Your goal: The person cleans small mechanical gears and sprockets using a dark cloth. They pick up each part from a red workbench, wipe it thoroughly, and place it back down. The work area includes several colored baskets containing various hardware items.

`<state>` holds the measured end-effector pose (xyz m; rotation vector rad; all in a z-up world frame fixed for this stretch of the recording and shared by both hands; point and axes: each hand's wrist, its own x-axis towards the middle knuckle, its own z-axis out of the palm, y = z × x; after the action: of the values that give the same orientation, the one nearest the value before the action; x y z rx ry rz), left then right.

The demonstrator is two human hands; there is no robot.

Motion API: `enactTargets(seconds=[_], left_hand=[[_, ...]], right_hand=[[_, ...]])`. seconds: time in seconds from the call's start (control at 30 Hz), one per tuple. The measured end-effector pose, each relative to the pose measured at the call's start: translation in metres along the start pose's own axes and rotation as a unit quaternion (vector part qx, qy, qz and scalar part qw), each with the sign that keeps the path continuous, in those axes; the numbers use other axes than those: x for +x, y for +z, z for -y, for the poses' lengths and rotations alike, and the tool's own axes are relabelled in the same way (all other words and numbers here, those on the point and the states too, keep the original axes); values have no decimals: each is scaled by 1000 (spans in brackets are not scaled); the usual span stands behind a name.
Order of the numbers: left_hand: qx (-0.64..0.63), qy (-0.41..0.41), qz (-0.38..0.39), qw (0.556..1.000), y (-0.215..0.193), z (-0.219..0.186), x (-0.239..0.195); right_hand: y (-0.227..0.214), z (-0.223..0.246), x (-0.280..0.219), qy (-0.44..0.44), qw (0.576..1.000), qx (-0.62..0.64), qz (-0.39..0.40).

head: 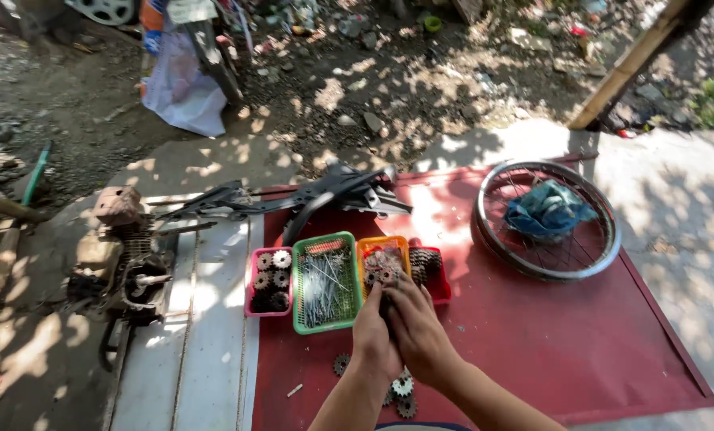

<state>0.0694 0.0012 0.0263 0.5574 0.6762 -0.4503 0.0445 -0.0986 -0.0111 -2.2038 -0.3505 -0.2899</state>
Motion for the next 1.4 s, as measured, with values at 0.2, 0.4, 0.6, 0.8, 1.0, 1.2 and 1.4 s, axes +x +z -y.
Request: enactTargets(seconds=[0.2, 0.4, 0.6, 0.8, 1.0, 1.2, 1.4], left_hand=[[0, 46, -25, 999, -22, -8, 1], [-45, 42, 49, 997, -47, 22, 16], [63, 77, 56, 993, -32, 14, -16], [16, 114, 50, 992, -32, 8, -11], [48, 71, 63, 994, -28, 14, -25], [50, 100, 62, 992, -44, 21, -4], [21, 158, 37, 986, -32, -7, -27]], right_hand=[[-12, 16, -28, -71, 986, -90, 122], [-15, 22, -14, -26, 995, 93, -28], [-12, -13, -8, -50, 995, -77, -38], [-18, 25, -27, -70, 995, -22, 67], [-19, 12, -23, 55, 997, 48, 28], [-21, 15, -9, 68, 990, 112, 44], [-11, 35, -11, 5, 989, 111, 98]])
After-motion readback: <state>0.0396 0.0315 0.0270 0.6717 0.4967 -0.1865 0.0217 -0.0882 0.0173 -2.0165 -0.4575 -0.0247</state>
